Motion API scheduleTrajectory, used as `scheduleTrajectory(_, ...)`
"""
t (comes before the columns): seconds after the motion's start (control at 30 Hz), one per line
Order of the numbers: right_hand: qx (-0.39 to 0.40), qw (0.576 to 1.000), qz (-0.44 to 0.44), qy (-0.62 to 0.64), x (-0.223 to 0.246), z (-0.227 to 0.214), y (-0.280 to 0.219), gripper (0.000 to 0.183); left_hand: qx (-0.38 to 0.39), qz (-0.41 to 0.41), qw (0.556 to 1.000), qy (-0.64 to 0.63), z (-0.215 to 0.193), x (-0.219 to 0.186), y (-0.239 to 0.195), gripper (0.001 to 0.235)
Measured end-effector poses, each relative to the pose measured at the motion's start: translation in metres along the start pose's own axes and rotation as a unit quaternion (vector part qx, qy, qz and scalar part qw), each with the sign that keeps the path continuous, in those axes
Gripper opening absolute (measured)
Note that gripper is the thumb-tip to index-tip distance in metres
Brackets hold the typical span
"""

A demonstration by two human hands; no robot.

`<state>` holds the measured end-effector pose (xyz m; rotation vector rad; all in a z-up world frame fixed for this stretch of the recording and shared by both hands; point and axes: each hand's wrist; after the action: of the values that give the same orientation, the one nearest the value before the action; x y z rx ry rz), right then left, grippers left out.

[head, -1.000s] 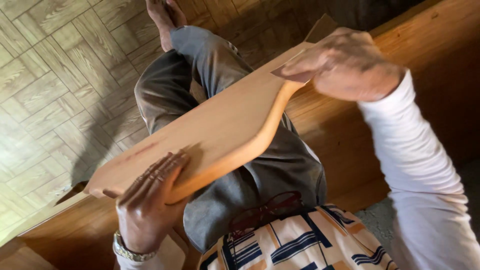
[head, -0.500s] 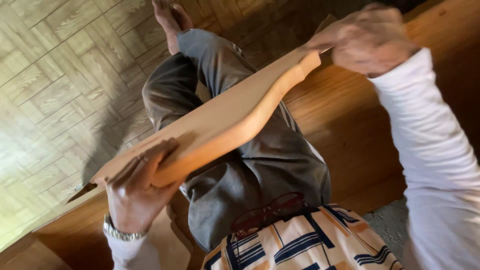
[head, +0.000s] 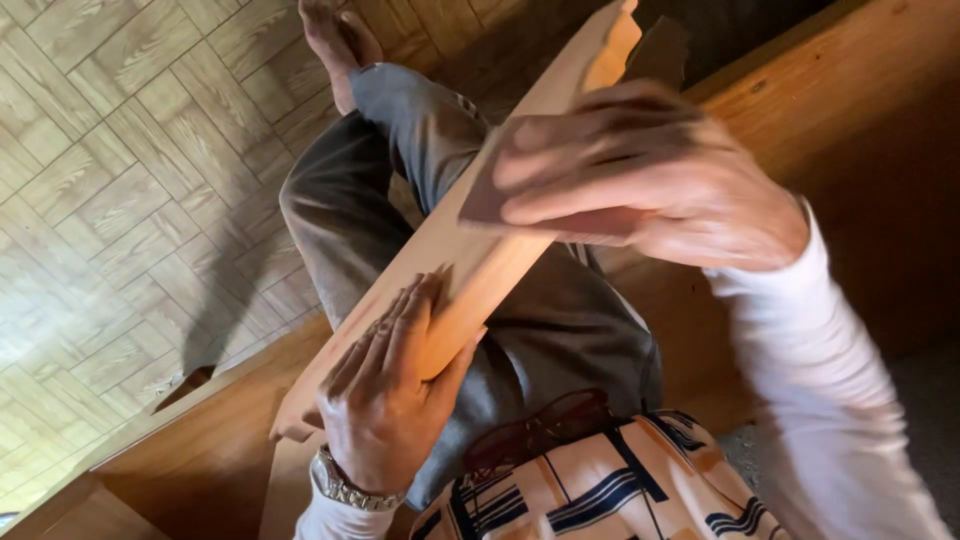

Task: The person sands a wooden board using a sanding block. They hold the board on their lap and rub the sanding block along the edges and flat surfaces, flipping the board over to work on different sides.

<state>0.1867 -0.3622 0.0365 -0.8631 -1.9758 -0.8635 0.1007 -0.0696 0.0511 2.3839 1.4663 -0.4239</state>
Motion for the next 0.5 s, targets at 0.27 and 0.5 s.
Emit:
scheduleTrajectory(0.27,0.212,0.948,0.107,-0.213,-0.099,-0.056,-0.003,0.057,-0.012,0.003,1.000,-0.020,-0.001,0.007,-0.006,0.049)
scheduleTrajectory(0.5,0.231,0.938,0.220,0.138,-0.148,-0.005,0.044,0.023,-0.007,-0.008,1.000,0.007,-0.008,0.033,0.008,0.046)
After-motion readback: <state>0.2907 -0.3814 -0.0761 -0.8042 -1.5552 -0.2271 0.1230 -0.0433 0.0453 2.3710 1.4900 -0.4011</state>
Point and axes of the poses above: each hand's wrist, its own y-axis towards the middle knuckle, its own z-axis out of the palm, x = y × z, and after that the axes turned 2 degrees about x, right-handed
